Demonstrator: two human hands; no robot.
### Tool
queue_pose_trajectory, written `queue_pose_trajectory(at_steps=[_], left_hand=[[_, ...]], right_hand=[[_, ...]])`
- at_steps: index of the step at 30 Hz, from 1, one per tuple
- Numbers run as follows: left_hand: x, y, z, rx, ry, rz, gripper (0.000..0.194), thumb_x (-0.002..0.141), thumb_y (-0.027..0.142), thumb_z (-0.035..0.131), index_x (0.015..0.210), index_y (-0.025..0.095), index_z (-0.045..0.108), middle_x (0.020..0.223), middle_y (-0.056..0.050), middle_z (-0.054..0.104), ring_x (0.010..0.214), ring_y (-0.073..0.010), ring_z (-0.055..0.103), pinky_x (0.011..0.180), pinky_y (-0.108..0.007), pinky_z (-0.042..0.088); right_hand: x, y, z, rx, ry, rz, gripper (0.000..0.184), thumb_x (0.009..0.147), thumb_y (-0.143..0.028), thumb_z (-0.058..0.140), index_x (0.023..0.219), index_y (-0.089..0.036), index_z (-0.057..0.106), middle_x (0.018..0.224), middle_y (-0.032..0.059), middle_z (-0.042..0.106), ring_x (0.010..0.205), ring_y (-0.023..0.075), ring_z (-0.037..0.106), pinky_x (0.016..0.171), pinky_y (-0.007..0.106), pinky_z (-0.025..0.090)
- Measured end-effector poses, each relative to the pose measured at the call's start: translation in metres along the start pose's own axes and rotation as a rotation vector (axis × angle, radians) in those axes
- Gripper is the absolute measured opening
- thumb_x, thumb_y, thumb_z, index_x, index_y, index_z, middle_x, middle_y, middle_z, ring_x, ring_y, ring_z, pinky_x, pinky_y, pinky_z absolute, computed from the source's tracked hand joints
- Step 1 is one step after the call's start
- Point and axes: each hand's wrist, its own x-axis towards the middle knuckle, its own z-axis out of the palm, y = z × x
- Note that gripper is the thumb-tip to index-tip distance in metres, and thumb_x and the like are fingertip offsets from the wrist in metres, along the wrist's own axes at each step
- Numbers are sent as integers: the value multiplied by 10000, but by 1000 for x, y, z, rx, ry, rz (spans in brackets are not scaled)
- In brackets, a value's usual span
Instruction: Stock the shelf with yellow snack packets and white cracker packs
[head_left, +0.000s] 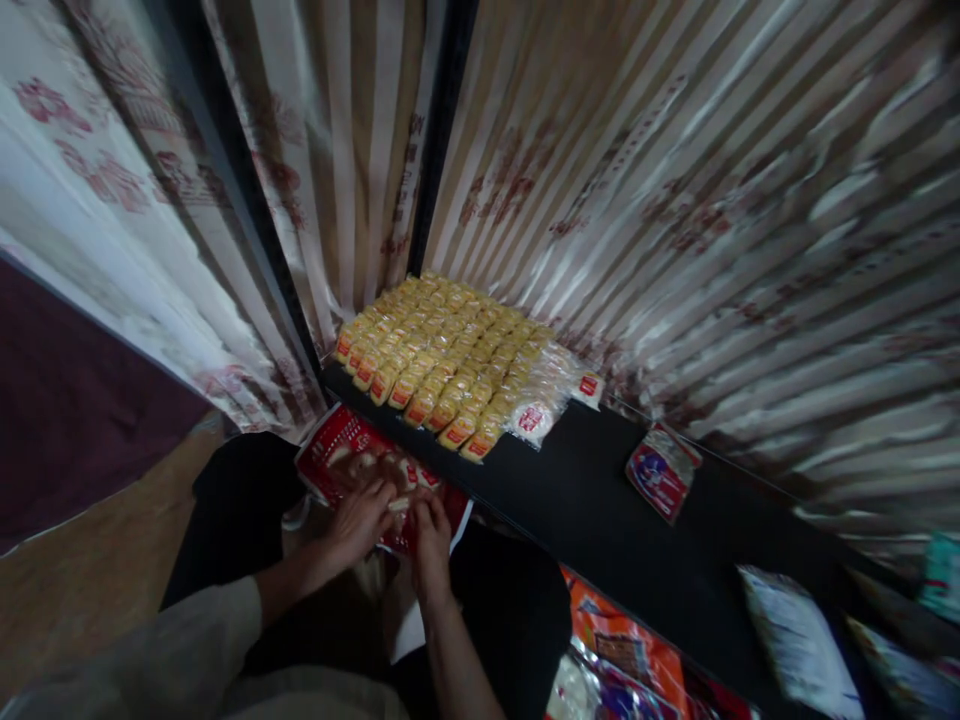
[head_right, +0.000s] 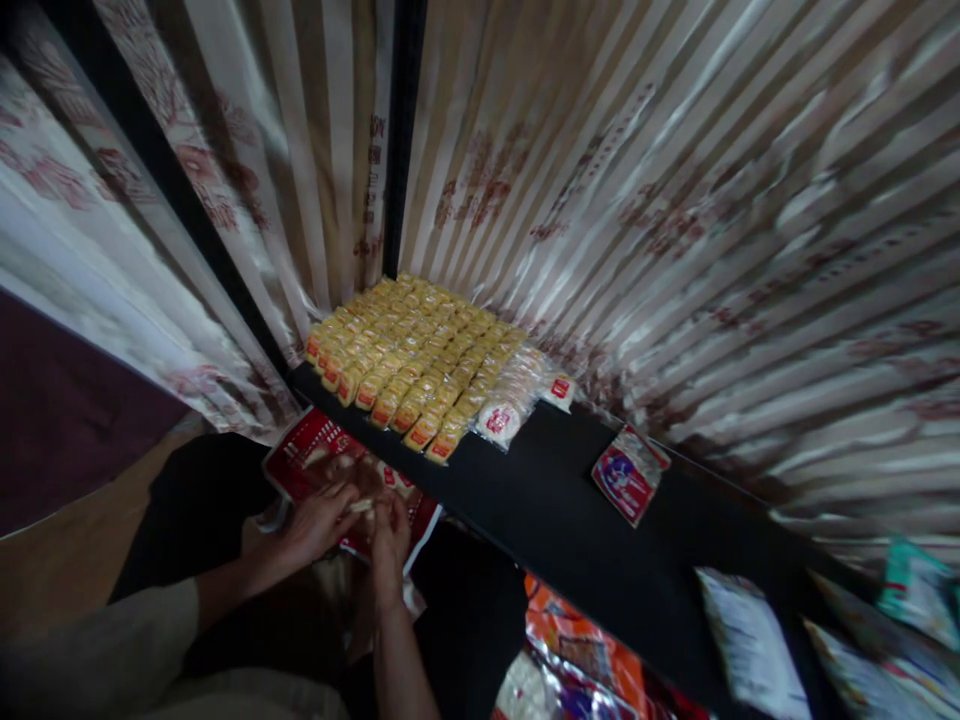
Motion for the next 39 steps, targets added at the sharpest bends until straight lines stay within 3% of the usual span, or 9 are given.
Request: queue_pose_trajectory(at_steps=[5,9,12,16,20,25,30,34,39], left_hand=[[-34,22,3,160,267,227,184,905,189,431,973,195,602,963,-62,639,963,-211,571,813,-315,477],[-48,37,2,161,418,418,224,929,203,410,1006,215,620,969,-57,642,972,-193,564,787,-291,499],[-48,48,-4,127,503,504,223,924,170,414,958,200,632,947,-61,638,1004,-192,556,823,-298,503],[-40,61,-9,55,552,571,238,925,141,400,909,189,633,942,-58,633,1062,-189,543,876,-306,499],[-34,77,-13,-43,455,634,153,907,208,471,930,183,621,962,-64,631,1034,-189,552,889,-320,498],[-24,107,-15,-244,385,472,265,849,295,542,1084,175,564,1192,-115,535,1150,-243,505,970,-418,461],[-2,138,6,-565,258,278,260,814,145,512,1070,188,533,1242,-103,484,1055,-185,569,867,-338,535],[24,152,33,-775,374,227,192,813,92,476,975,187,519,994,-43,545,944,-150,600,819,-312,556],[55,159,46,-723,439,210,245,825,87,439,1031,189,523,1044,-59,544,935,-155,620,858,-351,549]], right_hand=[[-47,-43,4,207,12,107,447,589,-421,747,988,-238,664,1061,32,695,987,212,630,839,320,484],[-71,-70,0,325,-77,149,494,573,-397,789,1015,-230,646,958,40,717,871,204,662,760,311,501],[-75,-80,-10,358,8,117,443,544,-362,816,923,-241,622,844,-6,708,752,167,656,687,281,501],[-72,-86,-29,405,108,47,457,486,-303,839,852,-237,573,755,-36,685,647,138,629,645,268,497],[-70,-99,-48,417,119,-46,542,515,-274,813,991,-242,555,838,-17,699,711,150,648,689,279,505],[-64,-132,-77,335,83,-123,637,548,-287,802,1115,-231,517,920,16,707,748,171,662,703,300,510],[-44,-164,-97,190,-1,-137,709,539,-334,822,1158,-209,499,849,21,714,684,187,664,649,312,517],[-26,-167,-103,64,-8,-200,610,555,-382,809,1077,-187,560,884,29,714,723,179,657,675,300,515],[-4,-158,-112,-147,87,-353,478,657,-488,706,1009,-175,625,922,44,711,827,193,640,744,298,500]])
